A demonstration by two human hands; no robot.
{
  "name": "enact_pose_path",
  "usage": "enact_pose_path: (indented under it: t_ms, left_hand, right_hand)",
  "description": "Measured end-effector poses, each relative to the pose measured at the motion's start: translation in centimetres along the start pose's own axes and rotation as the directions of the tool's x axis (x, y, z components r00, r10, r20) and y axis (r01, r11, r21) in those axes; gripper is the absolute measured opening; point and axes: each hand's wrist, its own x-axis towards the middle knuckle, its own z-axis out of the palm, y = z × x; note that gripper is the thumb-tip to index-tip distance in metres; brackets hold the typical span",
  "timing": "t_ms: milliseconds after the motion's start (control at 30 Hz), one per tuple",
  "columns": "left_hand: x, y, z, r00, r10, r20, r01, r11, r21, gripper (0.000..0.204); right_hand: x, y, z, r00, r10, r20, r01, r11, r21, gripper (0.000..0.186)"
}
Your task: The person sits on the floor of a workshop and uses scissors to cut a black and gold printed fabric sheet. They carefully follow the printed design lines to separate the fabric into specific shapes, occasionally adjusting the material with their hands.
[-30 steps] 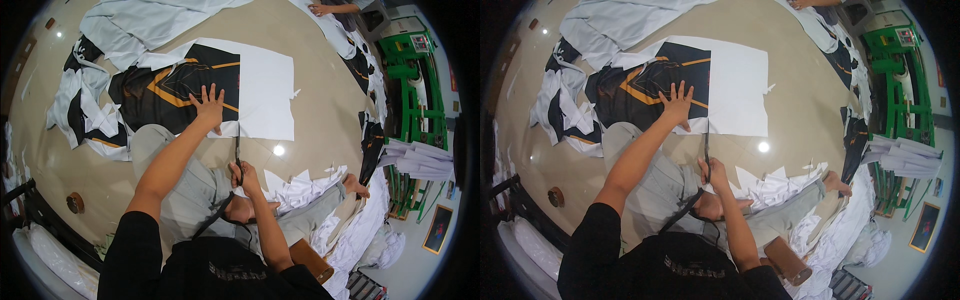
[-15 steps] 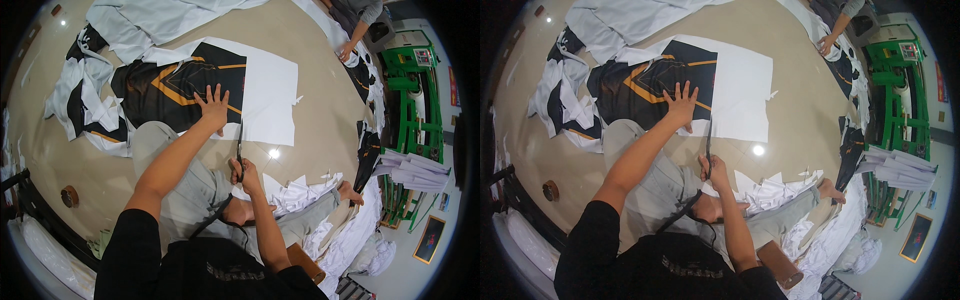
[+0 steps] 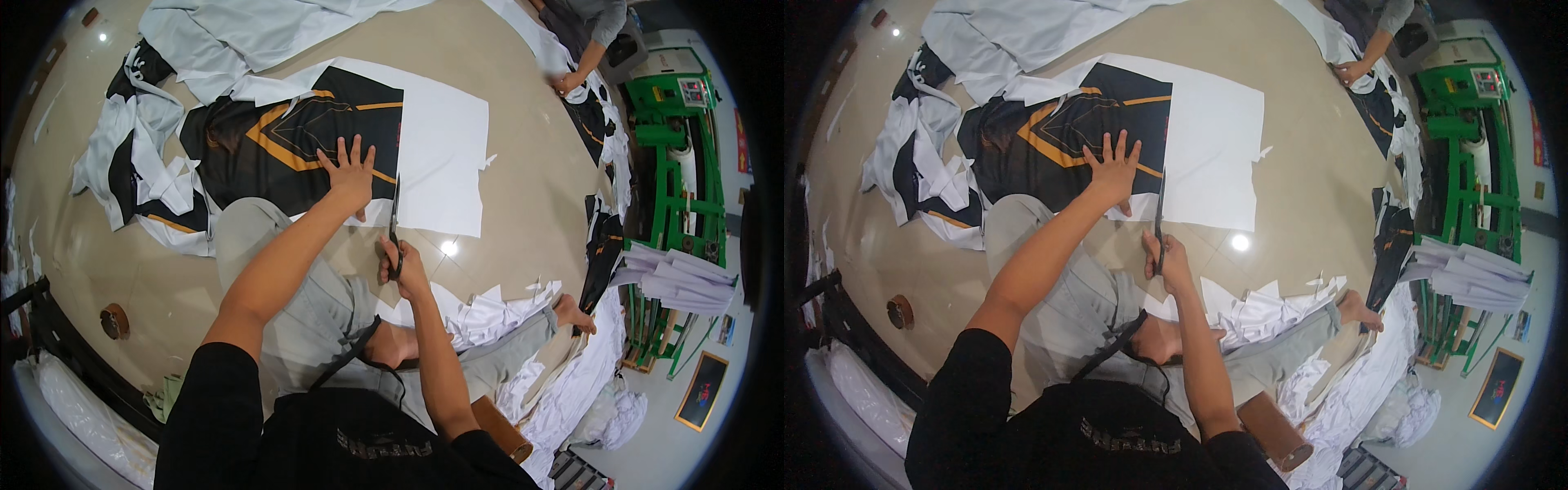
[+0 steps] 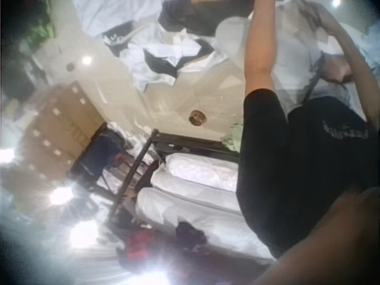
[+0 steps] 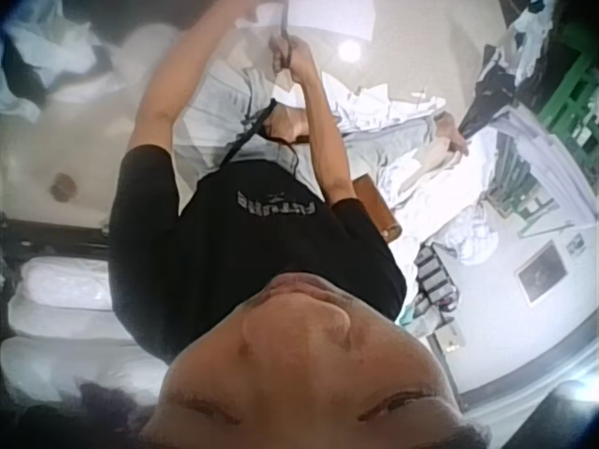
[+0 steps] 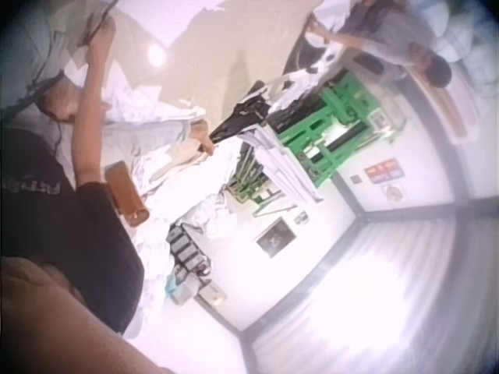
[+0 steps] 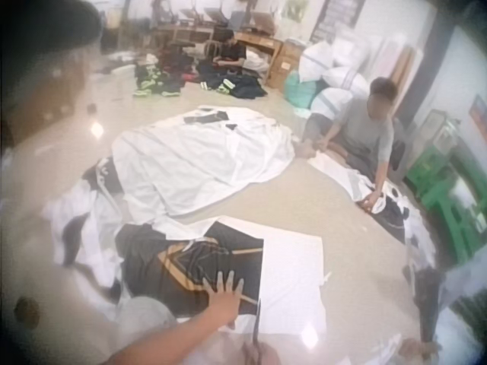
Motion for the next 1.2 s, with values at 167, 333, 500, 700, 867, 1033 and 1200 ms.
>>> enact_pose_path:
  t_ms: [167, 333, 500, 700, 867, 1033, 1200]
  left_hand:
    - [0.1, 0.0, -0.1, 1.000, -0.008, 0.008, 0.008, 1.000, 0.006, 0.163]
    - [-0.2, 0.4, -0.8, 0.999, -0.004, 0.049, 0.003, 1.000, 0.001, 0.161]
    - [0.0, 0.0, -0.3, 0.999, -0.007, 0.031, 0.007, 1.000, 0.018, 0.163]
    - [-0.2, 0.5, -1.0, 0.998, -0.014, 0.055, 0.014, 1.000, 0.016, 0.160]
    - [-0.2, 0.0, -0.8, 0.998, -0.018, 0.059, 0.017, 1.000, 0.012, 0.161]
    - [-0.3, 0.4, -1.1, 0.998, -0.004, 0.059, 0.003, 1.000, 0.027, 0.162]
    - [-0.2, 0.0, -0.7, 0.999, -0.013, 0.049, 0.013, 1.000, -0.004, 0.160]
  right_hand:
    - [0.9, -1.4, 0.2, 0.999, 0.026, -0.027, -0.027, 1.000, -0.013, 0.045]
    - [1.2, -1.1, -0.1, 1.000, 0.018, -0.004, -0.018, 0.999, -0.029, 0.046]
    - [2.2, -4.1, 0.6, 0.999, 0.044, -0.019, -0.043, 0.998, 0.053, 0.045]
    - [3.5, -2.6, -0.3, 1.000, -0.014, -0.008, 0.014, 0.999, -0.051, 0.055]
    - [3.7, -5.5, 1.0, 0.999, 0.037, -0.023, -0.036, 0.998, 0.056, 0.048]
    - [5.0, -4.3, 0.6, 0.998, -0.028, -0.053, 0.024, 0.997, -0.073, 0.055]
    - [5.1, -6.2, 1.2, 0.999, 0.019, -0.038, -0.019, 1.000, 0.012, 0.050]
